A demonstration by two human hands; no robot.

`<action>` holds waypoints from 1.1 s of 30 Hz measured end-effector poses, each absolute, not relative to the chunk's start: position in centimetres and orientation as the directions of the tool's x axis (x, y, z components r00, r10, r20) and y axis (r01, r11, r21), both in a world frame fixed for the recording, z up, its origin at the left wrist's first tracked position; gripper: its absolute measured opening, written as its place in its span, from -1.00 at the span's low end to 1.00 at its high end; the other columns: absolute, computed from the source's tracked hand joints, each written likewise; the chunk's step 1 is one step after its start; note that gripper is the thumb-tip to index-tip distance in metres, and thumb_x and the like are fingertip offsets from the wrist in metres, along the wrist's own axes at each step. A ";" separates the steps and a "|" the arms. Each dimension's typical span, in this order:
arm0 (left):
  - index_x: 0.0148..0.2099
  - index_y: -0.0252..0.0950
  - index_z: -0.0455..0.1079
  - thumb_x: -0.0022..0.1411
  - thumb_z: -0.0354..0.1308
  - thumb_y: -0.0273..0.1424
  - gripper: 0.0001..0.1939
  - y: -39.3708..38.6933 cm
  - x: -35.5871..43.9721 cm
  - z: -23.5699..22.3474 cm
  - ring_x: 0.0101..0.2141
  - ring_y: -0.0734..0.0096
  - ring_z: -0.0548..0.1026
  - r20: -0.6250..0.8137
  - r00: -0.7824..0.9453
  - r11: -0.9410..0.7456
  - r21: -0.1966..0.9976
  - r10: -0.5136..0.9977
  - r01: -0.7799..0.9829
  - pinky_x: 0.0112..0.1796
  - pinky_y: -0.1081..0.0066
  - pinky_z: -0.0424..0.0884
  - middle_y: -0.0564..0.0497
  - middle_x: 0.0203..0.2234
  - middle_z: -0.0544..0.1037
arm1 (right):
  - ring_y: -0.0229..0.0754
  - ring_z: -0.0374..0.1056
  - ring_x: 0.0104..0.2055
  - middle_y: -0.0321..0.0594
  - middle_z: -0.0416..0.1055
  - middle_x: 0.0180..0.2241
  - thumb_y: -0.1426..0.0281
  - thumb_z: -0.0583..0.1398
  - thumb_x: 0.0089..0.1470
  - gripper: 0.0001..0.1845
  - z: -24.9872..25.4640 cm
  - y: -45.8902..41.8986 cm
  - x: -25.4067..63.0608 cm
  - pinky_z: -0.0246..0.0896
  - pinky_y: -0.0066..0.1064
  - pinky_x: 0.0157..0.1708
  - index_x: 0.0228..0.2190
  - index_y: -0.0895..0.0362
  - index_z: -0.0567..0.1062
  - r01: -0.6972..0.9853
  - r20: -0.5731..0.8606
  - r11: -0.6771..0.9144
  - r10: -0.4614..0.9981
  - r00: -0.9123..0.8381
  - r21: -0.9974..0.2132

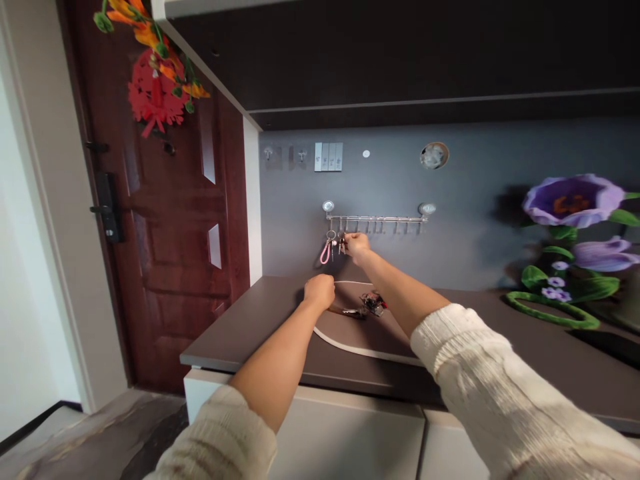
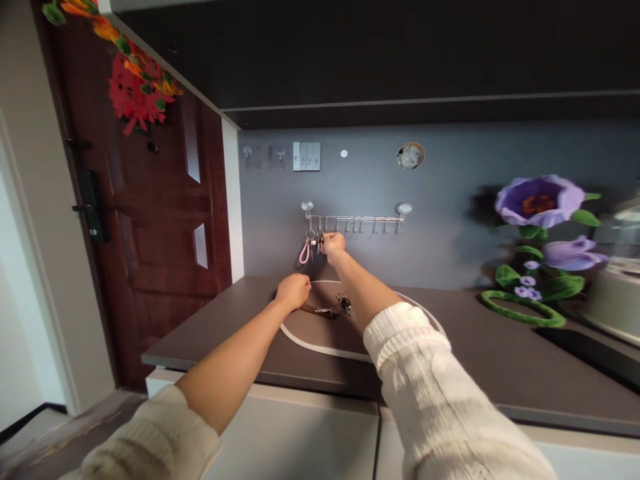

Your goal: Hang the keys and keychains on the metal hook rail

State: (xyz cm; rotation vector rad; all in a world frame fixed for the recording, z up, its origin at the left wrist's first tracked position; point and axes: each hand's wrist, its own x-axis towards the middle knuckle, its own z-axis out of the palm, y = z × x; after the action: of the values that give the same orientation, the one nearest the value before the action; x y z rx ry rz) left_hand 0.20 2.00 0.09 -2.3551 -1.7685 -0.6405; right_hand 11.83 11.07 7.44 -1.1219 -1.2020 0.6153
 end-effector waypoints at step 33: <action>-0.11 -0.39 0.41 0.03 0.14 -0.48 -0.69 0.2 0.0 0.6 -0.30 0.48 0.45 0.254 0.723 -0.621 0.726 0.642 0.296 -0.19 0.40 0.34 -0.09 -0.27 0.53 | -0.23 0.32 -0.31 -0.18 0.46 -0.36 0.46 0.08 0.01 -0.84 -0.3 -1.6 19.6 0.14 -0.43 -0.21 -0.39 0.16 0.47 0.830 0.537 0.319 0.843 -0.027 -0.458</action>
State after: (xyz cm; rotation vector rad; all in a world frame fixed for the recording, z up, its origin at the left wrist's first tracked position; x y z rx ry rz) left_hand -0.01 0.16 0.61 -3.5226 -1.1087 -1.0374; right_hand 19.65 -1.61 -0.33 -1.4890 -1.8287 0.0227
